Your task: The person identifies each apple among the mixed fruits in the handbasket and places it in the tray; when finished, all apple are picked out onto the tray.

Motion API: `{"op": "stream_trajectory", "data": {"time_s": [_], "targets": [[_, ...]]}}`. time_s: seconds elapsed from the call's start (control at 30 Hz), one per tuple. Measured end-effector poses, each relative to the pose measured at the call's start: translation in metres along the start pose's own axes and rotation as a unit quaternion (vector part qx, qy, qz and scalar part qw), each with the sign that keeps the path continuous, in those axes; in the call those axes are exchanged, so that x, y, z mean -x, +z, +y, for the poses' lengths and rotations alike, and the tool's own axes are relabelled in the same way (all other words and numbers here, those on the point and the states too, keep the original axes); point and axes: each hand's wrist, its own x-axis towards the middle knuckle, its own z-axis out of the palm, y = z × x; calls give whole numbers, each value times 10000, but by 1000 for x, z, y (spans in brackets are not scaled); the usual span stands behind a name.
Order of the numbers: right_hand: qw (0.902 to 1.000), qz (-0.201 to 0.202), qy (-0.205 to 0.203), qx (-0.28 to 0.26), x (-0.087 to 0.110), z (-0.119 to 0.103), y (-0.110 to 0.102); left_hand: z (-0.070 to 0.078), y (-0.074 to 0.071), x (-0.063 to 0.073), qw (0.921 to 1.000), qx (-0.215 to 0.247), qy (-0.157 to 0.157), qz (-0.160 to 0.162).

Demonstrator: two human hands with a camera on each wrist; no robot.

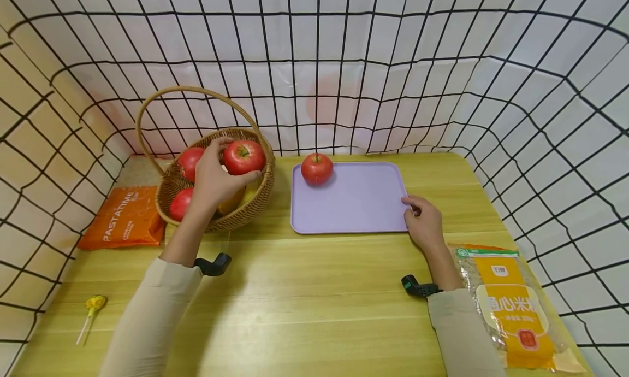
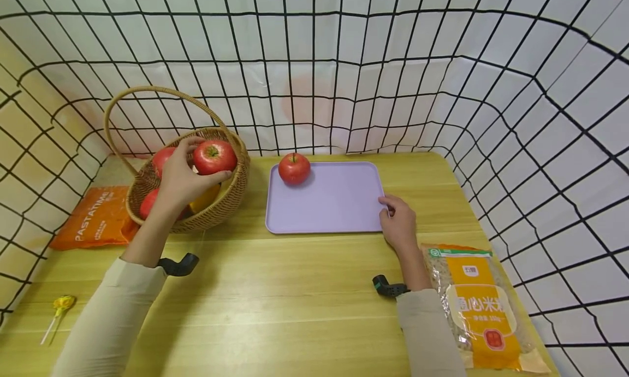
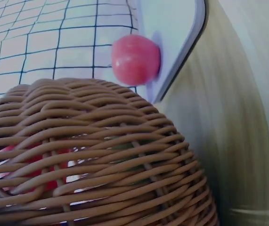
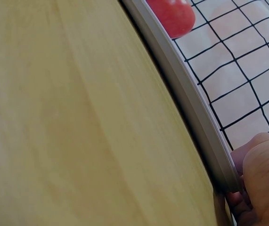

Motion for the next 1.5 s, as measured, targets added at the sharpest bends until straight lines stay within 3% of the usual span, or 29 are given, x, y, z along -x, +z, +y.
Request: {"op": "stream_trajectory", "data": {"time_s": [0.23, 0.4, 0.6, 0.87, 1.17, 1.5], "targets": [[10000, -8, -41, 23, -1, -1, -1, 5, 2, 13, 9979, 213, 187, 585], [10000, -27, 2, 29, 0, -1, 0, 15, 11, 24, 9927, 585, 590, 873], [10000, -57, 39, -9, 1, 1, 1, 31, 29, 33, 9863, 1165, 1022, 570], [10000, -39, 83, -8, 0, 0, 0, 58, 66, 30, 9781, 1735, 1142, -144], [10000, -15, -2, 54, 0, -1, -1, 68, 117, 17, 9852, 1480, 662, -559], [9999, -52, 92, -28, 1, -4, -2, 71, 172, 7, 9905, 1120, 108, -791]]}}
